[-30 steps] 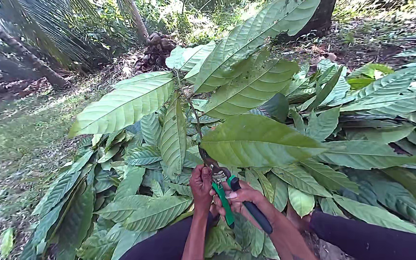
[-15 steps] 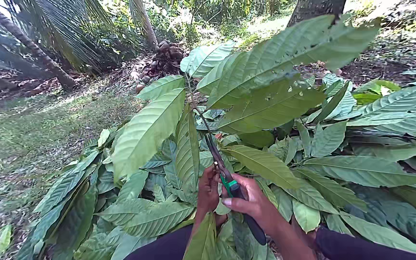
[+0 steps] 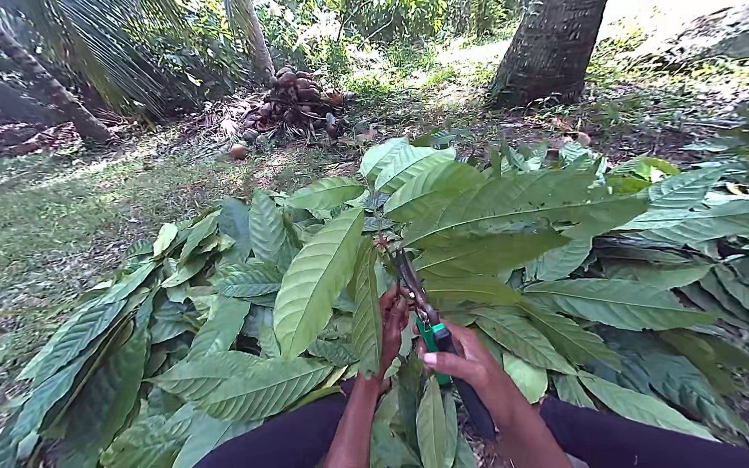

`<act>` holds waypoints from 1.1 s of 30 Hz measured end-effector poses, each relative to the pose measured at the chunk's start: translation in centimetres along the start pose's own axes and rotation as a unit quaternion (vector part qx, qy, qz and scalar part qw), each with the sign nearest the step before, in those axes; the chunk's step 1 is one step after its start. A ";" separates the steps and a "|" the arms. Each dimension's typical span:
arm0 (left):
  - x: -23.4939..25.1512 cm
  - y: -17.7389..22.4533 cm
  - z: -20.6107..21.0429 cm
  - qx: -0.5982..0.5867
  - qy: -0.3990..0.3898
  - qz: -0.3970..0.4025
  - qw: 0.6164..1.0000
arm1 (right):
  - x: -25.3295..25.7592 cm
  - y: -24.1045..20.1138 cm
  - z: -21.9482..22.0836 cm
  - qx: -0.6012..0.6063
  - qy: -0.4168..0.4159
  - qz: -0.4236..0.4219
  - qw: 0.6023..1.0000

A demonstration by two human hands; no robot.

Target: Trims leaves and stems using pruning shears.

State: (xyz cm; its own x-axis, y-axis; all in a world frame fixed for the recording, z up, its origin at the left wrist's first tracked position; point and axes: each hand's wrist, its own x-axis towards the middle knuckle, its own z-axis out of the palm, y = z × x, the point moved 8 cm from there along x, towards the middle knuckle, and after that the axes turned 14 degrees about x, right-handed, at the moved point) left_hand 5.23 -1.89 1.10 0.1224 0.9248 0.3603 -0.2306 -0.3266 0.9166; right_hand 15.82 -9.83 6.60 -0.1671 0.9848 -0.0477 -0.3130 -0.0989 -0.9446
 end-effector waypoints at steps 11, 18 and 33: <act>1.6 0.2 -4.4 0.042 -0.005 -0.090 0.995 | -2.3 3.6 -1.8 -0.021 -0.016 0.059 0.998; 0.5 2.4 -4.1 0.019 0.044 -0.049 0.998 | 0.5 1.3 1.7 -0.004 -0.061 0.042 0.997; -2.9 4.2 -3.2 -0.036 0.046 -0.137 0.989 | 3.2 -2.8 3.8 -0.038 -0.134 -0.048 0.989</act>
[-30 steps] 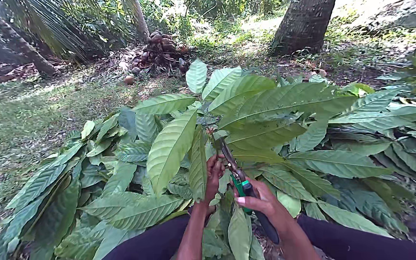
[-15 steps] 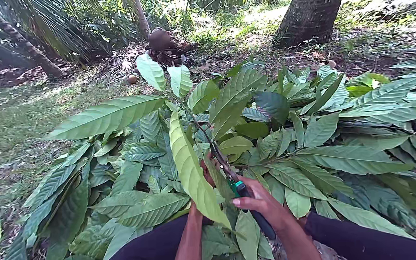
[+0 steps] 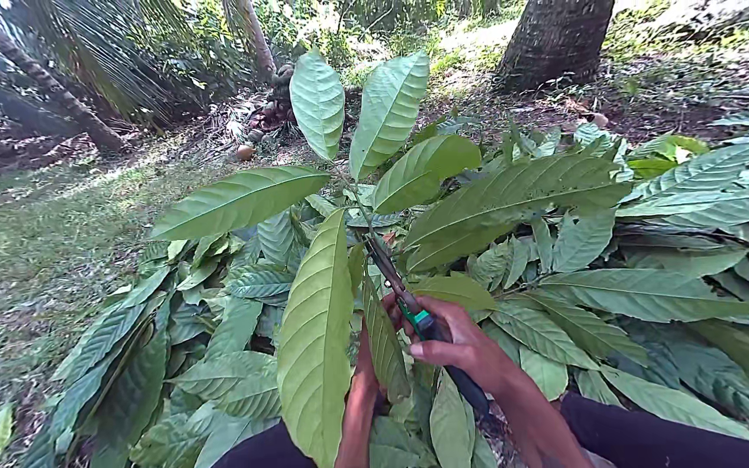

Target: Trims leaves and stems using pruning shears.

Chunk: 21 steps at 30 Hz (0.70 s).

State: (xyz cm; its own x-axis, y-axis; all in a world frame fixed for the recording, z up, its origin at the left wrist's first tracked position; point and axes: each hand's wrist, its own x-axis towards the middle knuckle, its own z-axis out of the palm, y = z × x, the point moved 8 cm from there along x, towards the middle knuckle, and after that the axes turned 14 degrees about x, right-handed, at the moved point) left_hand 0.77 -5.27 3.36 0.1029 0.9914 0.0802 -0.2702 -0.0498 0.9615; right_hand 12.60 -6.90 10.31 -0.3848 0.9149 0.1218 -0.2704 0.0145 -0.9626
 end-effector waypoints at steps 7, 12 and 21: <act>0.7 -1.7 0.4 -0.033 -0.027 -0.026 0.999 | -0.2 0.3 0.3 0.016 0.012 -0.010 1.000; 0.8 -2.2 0.3 0.021 -0.019 0.007 1.000 | -0.3 0.3 0.3 0.037 0.058 -0.034 0.997; -0.5 0.0 0.6 0.296 0.042 0.077 0.951 | -0.4 -0.2 1.8 0.069 0.040 -0.030 0.996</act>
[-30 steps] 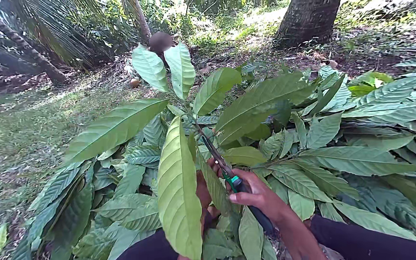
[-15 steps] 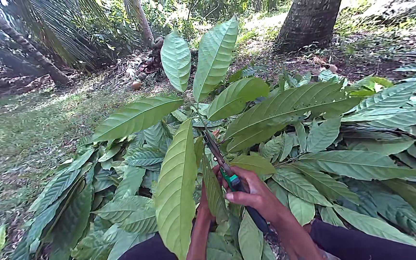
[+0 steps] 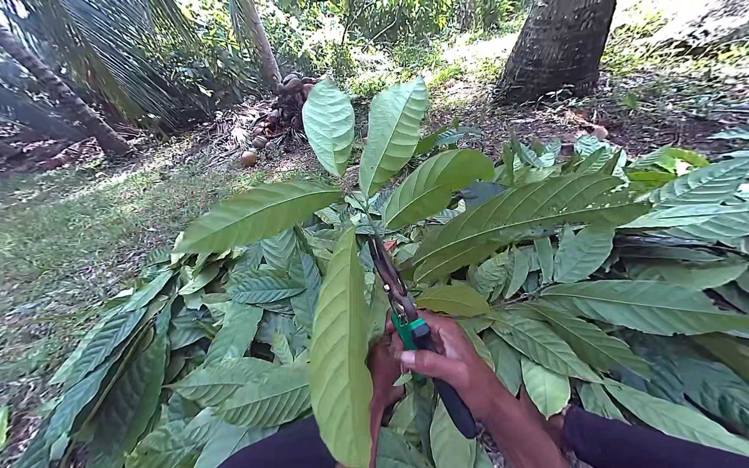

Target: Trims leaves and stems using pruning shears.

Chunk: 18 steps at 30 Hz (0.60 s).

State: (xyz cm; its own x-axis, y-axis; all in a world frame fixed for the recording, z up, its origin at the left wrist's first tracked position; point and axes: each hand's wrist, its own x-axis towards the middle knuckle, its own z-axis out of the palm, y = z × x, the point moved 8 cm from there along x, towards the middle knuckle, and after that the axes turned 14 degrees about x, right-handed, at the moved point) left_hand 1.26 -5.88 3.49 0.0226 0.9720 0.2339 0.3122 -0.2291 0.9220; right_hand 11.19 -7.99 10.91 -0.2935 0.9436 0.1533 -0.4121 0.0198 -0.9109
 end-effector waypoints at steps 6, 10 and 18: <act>-0.7 -0.3 0.0 -0.304 -0.006 0.170 0.938 | 0.5 -0.3 0.8 0.027 -0.009 0.026 0.999; -0.3 -0.9 -0.2 -0.290 -0.015 0.028 0.956 | 0.6 -0.5 0.8 0.026 0.027 0.021 0.999; 0.1 1.8 -0.3 -0.210 0.061 -0.219 0.951 | 0.7 -0.8 1.2 -0.063 0.044 -0.005 0.997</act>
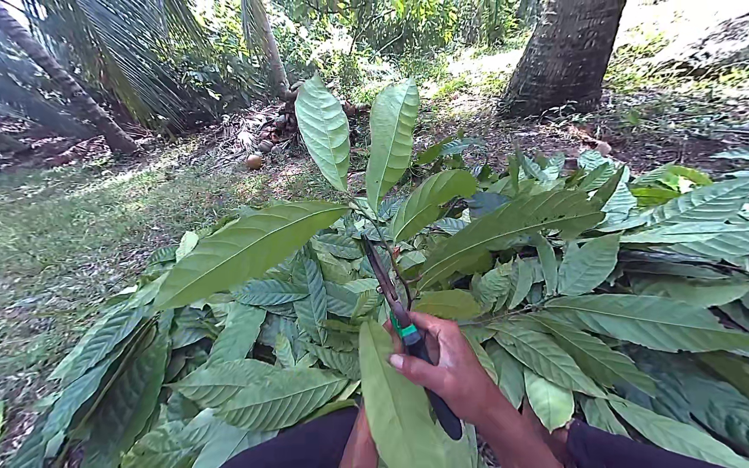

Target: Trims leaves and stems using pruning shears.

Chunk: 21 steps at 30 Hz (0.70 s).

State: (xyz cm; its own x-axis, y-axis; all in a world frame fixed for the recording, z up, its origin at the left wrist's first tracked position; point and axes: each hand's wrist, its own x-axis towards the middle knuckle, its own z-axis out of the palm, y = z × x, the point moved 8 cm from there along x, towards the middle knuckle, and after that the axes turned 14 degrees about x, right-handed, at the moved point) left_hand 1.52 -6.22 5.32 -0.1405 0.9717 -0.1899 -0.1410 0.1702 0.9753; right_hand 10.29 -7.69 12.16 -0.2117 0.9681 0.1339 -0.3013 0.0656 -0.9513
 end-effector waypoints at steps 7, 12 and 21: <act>1.0 -0.5 -0.8 0.148 -0.062 0.367 0.916 | 1.5 -1.6 0.7 -0.019 0.001 0.035 0.999; 1.5 -1.5 -0.8 0.135 -0.067 0.349 0.925 | 1.7 -2.2 1.0 -0.011 0.009 0.021 1.000; 1.7 -1.3 -1.3 0.152 -0.072 0.392 0.904 | 0.6 -2.9 0.2 -0.111 -0.014 -0.026 0.993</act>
State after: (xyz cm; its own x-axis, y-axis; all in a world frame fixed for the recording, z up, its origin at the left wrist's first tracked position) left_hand 0.19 -4.97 3.59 0.0508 0.8204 0.5695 0.2253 -0.5650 0.7938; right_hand 10.86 -7.32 15.02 -0.2274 0.9555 0.1882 -0.1014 0.1689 -0.9804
